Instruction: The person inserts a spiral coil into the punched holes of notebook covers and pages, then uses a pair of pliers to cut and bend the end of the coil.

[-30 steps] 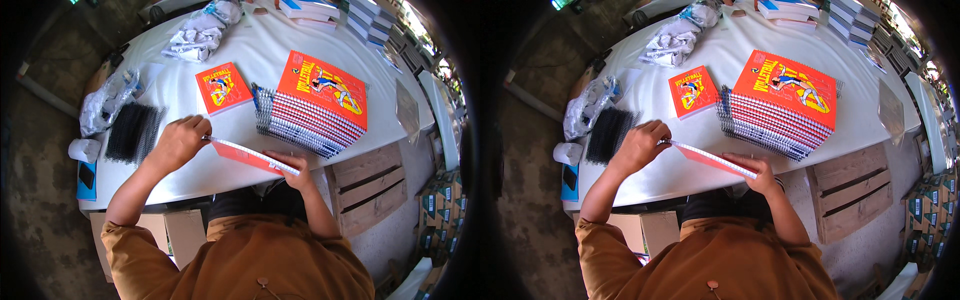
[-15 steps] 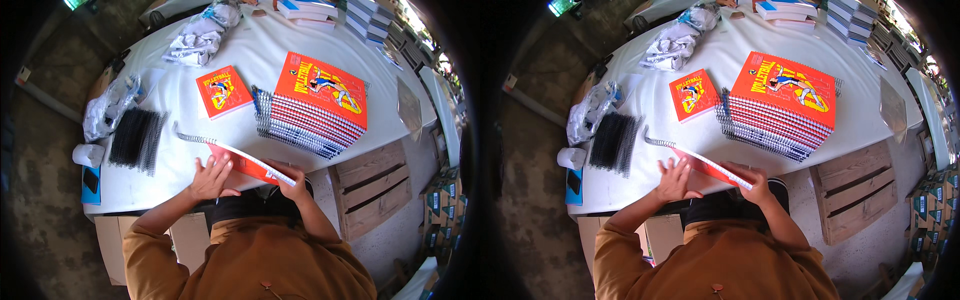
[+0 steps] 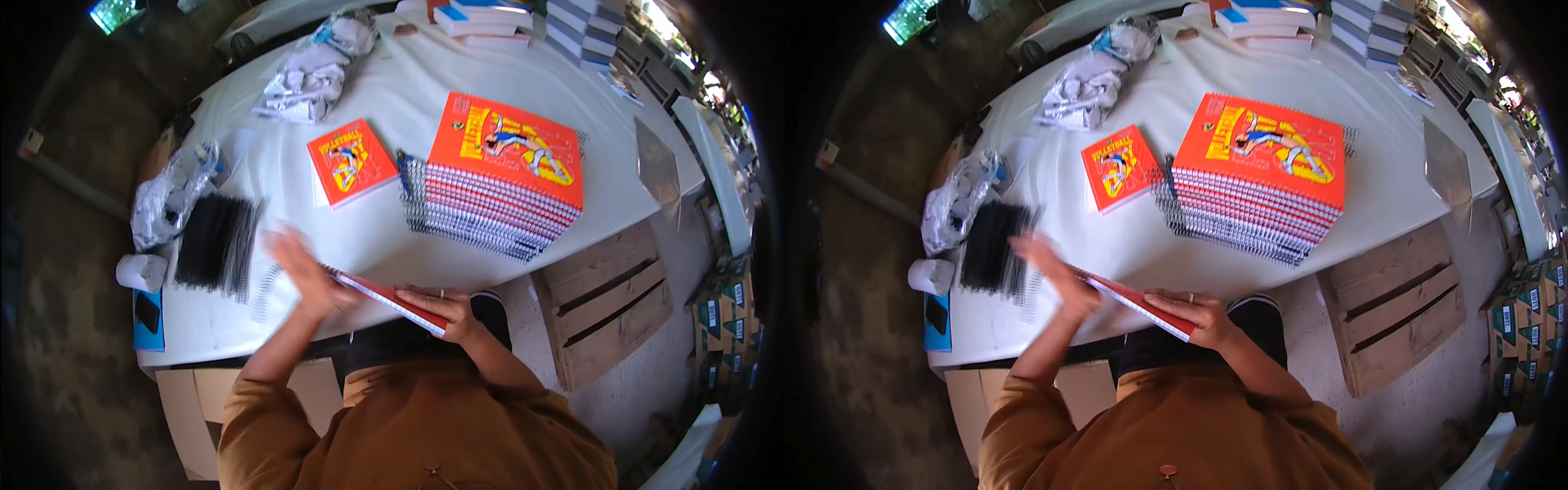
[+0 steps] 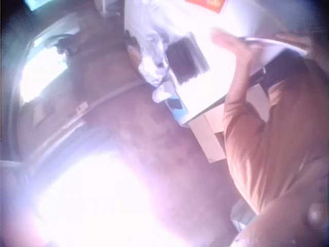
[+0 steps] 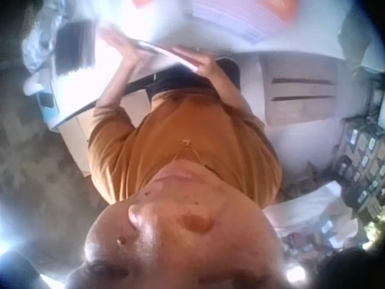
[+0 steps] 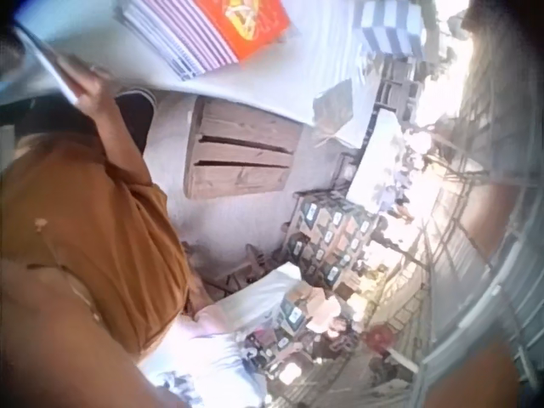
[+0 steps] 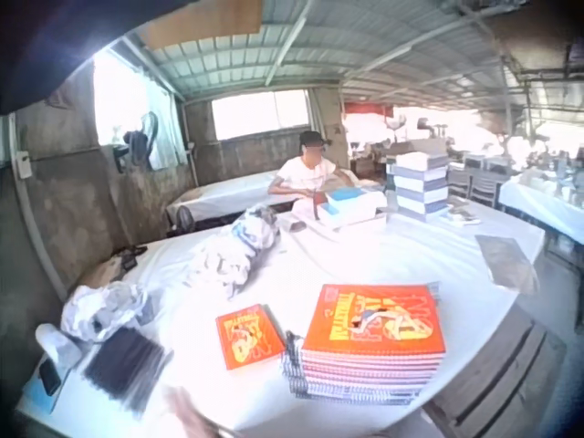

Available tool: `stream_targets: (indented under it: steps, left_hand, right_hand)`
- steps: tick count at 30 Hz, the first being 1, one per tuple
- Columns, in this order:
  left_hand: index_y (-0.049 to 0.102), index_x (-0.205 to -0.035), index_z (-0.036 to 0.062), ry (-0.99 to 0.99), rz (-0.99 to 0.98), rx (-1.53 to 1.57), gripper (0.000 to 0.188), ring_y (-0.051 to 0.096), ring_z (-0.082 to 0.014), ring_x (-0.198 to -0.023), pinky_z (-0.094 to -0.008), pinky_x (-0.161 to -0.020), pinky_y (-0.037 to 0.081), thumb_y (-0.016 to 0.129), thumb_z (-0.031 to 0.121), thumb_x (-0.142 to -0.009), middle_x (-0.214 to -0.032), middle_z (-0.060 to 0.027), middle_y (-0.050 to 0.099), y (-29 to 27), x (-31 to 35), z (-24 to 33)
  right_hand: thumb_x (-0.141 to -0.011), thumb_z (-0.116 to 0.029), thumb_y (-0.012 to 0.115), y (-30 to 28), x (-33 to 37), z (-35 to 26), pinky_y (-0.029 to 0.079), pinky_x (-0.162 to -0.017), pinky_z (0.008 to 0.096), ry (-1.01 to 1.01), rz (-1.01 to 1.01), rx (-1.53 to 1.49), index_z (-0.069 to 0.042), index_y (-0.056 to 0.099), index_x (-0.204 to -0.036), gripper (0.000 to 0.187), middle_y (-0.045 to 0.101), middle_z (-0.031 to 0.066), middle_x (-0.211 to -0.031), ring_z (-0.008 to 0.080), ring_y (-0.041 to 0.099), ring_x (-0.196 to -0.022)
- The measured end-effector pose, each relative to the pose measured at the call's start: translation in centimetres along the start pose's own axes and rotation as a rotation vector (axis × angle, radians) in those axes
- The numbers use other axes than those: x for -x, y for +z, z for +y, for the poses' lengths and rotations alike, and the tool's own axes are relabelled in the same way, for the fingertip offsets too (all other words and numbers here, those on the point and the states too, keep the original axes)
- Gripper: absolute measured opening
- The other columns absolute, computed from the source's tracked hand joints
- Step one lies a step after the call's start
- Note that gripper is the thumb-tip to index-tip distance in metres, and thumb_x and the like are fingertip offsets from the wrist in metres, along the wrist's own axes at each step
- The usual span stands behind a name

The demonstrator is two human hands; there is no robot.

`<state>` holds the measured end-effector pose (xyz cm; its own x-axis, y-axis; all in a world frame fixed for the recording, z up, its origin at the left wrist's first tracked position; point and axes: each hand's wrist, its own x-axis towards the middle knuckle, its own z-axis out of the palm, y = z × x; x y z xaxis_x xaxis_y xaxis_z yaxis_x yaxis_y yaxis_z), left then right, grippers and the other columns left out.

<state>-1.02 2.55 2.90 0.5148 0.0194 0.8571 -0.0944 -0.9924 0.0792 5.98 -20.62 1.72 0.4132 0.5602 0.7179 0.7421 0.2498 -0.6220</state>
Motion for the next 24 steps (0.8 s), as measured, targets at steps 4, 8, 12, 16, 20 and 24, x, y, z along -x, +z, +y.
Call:
stream_targets:
  steps: [4, 8, 12, 16, 20, 24]
  left_hand:
    - [0.012, -0.139, -0.0078, 0.347, -0.146, 0.072, 0.106, 0.005, -0.0488, -0.133, -0.0667, -0.101, 0.002, 0.045, 0.07, -0.074, -0.144, -0.0315, 0.007, -1.2, 4.6, 0.3]
    - [0.011, -0.139, -0.0059, 0.222, -0.02, 0.066, 0.1, 0.008, -0.0469, -0.134, -0.0624, -0.104, 0.002, 0.051, 0.061, -0.078, -0.143, -0.0296, 0.008, -0.5, 3.1, 1.1]
    - [0.013, -0.142, 0.0035, 0.346, -0.15, 0.329, 0.106, 0.007, -0.048, -0.133, -0.0626, -0.104, -0.001, 0.048, 0.075, -0.072, -0.144, -0.0243, 0.014, -0.8, 4.8, 3.8]
    - [0.019, -0.14, -0.0025, -0.381, 0.436, 0.099, 0.099, 0.015, -0.0361, -0.135, -0.0532, -0.108, 0.004, 0.047, 0.069, -0.077, -0.15, -0.0165, 0.007, 0.6, 2.2, -3.4]
    - [0.025, -0.137, 0.001, 0.282, -0.213, 0.338, 0.105, 0.009, -0.0465, -0.134, -0.0614, -0.105, 0.002, 0.042, 0.08, -0.07, -0.141, -0.0288, 0.019, 0.7, 6.5, 4.3]
    - [0.025, -0.134, -0.0092, 0.13, 0.407, -0.067, 0.067, 0.016, -0.0419, -0.133, -0.052, -0.108, 0.012, 0.022, 0.045, -0.095, -0.143, -0.026, 0.018, -0.5, -7.6, 3.7]
  right_hand:
    - [-0.072, 0.001, 0.067, -0.9, -0.6, 0.0, 0.05, -0.083, 0.0329, 0.029, 0.035, -0.067, -0.004, 0.063, -0.111, 0.04, 0.063, 0.014, -0.108, 0.0257, 0.063, -0.096]
    - [-0.072, 0.002, 0.066, 0.3, -0.4, -1.2, 0.05, -0.083, 0.0335, -0.01, -0.008, -0.042, -0.004, 0.061, -0.113, 0.042, 0.062, 0.0143, -0.11, 0.0267, 0.063, -0.098]
    - [-0.072, 0.003, 0.066, -0.4, 0.4, -0.6, 0.05, -0.083, 0.0335, 0.084, 0.062, -0.088, -0.004, 0.061, -0.113, 0.042, 0.063, 0.0138, -0.11, 0.0259, 0.063, -0.096]
    - [-0.073, 0.005, 0.06, 0.5, 0.2, -0.9, 0.052, -0.078, 0.0342, -0.007, 0.011, -0.033, 0.001, 0.063, -0.108, 0.036, 0.064, 0.0161, -0.104, 0.0286, 0.065, -0.091]
    - [-0.073, 0.007, 0.058, 0.2, -0.2, -0.7, 0.052, -0.078, 0.0346, 0.113, 0.133, -0.075, 0.001, 0.064, -0.105, 0.032, 0.065, 0.0166, -0.102, 0.0286, 0.065, -0.092]
    - [-0.073, 0.007, 0.057, 0.3, 0.0, -0.8, 0.051, -0.08, 0.0344, 0.051, 0.049, -0.054, 0.002, 0.063, -0.106, 0.034, 0.065, 0.0167, -0.102, 0.03, 0.064, -0.093]
